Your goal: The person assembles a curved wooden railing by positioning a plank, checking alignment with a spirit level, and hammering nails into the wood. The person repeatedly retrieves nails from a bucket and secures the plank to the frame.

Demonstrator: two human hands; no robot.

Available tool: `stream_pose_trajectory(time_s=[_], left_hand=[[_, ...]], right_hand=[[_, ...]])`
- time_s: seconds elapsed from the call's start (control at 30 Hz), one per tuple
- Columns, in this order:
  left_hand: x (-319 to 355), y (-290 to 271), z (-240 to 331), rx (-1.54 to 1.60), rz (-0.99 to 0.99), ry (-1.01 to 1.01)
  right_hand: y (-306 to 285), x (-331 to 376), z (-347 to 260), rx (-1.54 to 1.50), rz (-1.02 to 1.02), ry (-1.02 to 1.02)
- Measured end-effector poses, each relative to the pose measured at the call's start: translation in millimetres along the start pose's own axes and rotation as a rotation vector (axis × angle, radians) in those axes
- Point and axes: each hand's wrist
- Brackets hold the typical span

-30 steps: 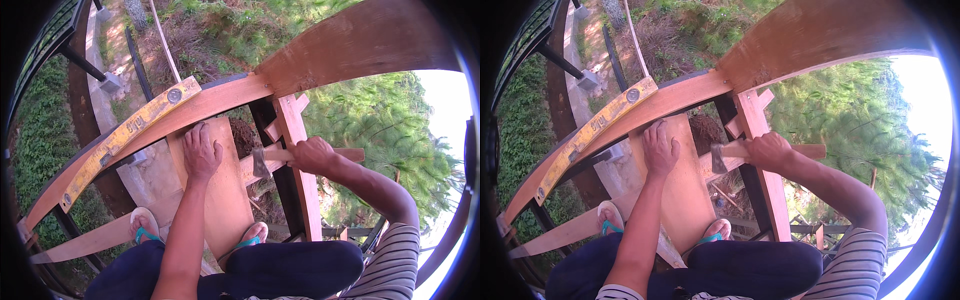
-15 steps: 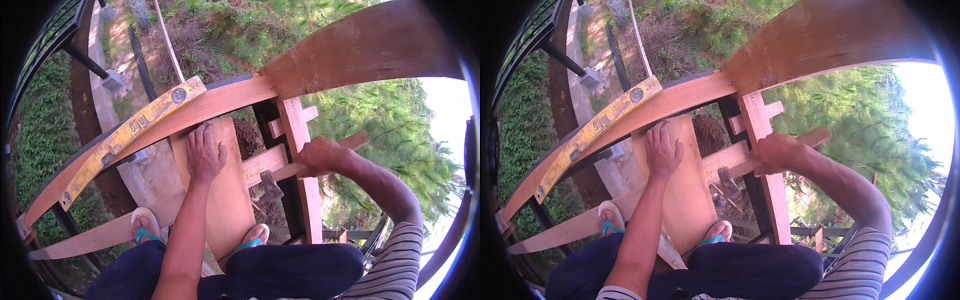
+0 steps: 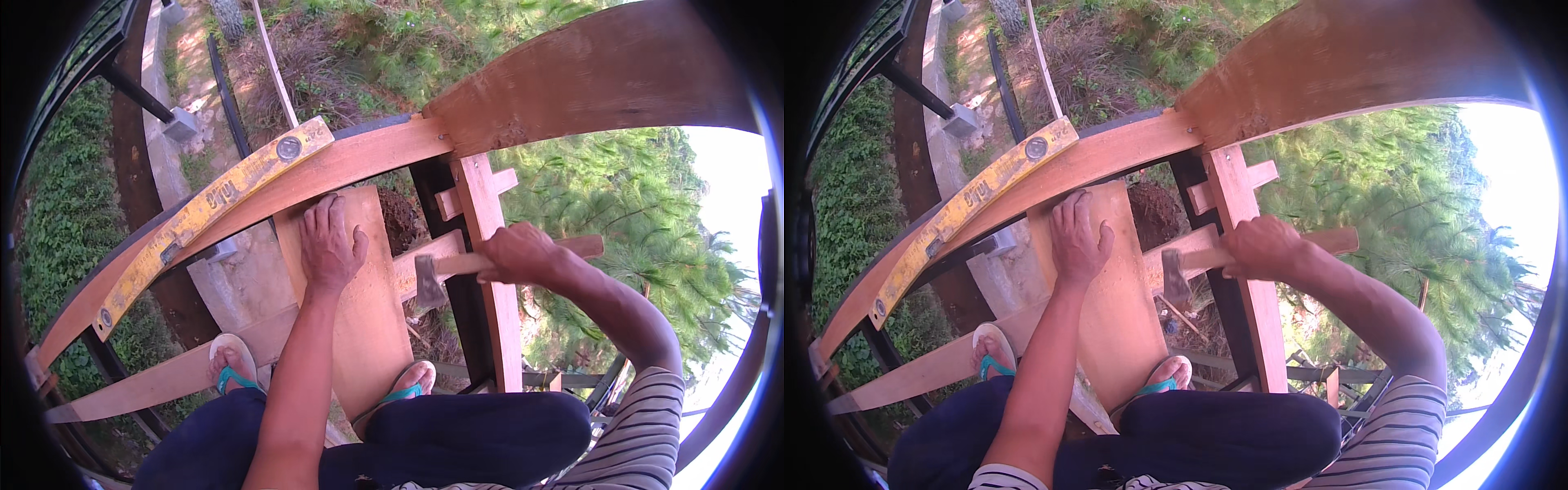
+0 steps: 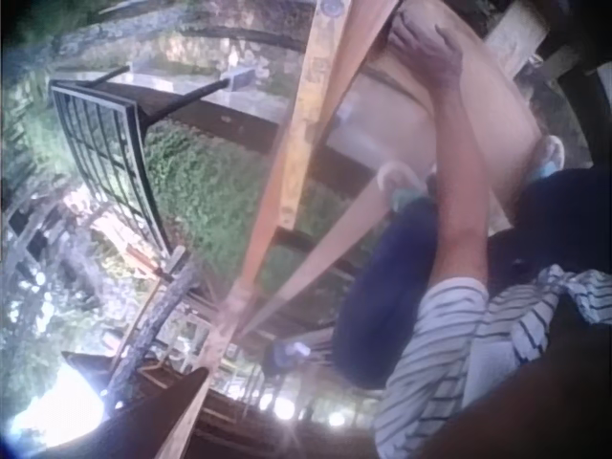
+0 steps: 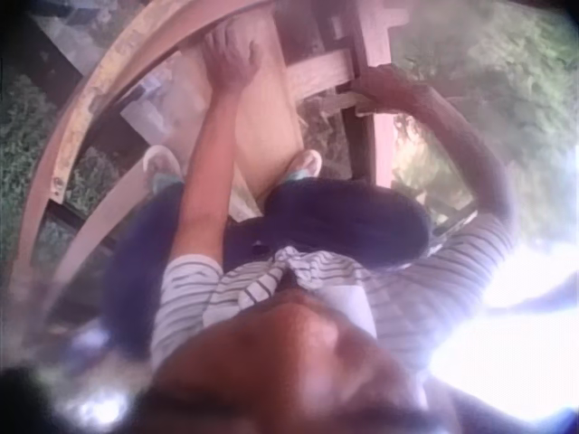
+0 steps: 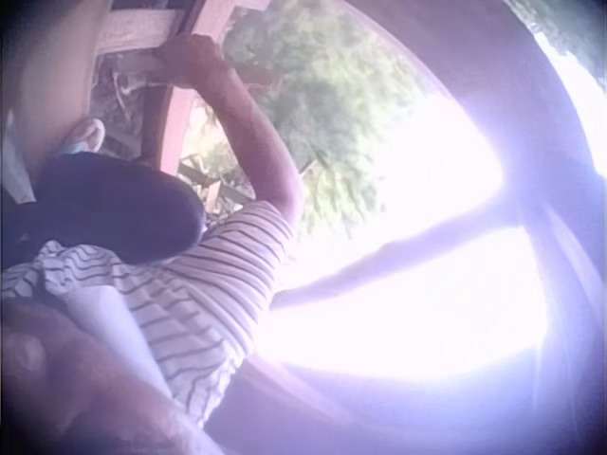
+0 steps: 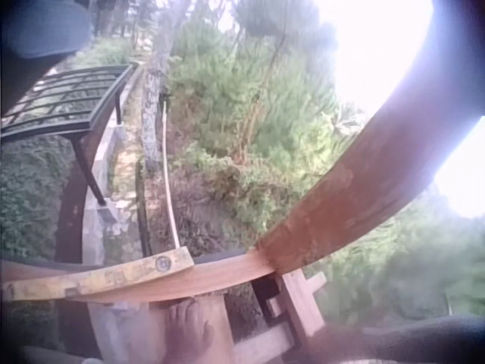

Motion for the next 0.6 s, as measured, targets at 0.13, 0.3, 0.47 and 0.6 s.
stream_pose_trajectory(time_s=[0.13,0.3,0.47,0.6], left_hand=[[2,2,-3,0.006,0.011,0.006],[-13,1,7,0.005,0.028,0.006],[-3,6,8,0.017,0.007,0.022],[-5,6,10,0.036,-0.014,0.013]], right_hand=[[6,-11,26,-0.036,0.180,0.169],[8,-6,16,-0.006,0.080,-0.019],[11,8,17,-0.033,-0.121,-0.053],[23,-5,26,-0.022,0.182,0.054]])
Point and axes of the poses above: each hand's wrist, its own x-axis away from the middle knuckle, its own y-axis out of the palm, z = x × y, and after that the axes turned 10 degrees about -y, right-handed
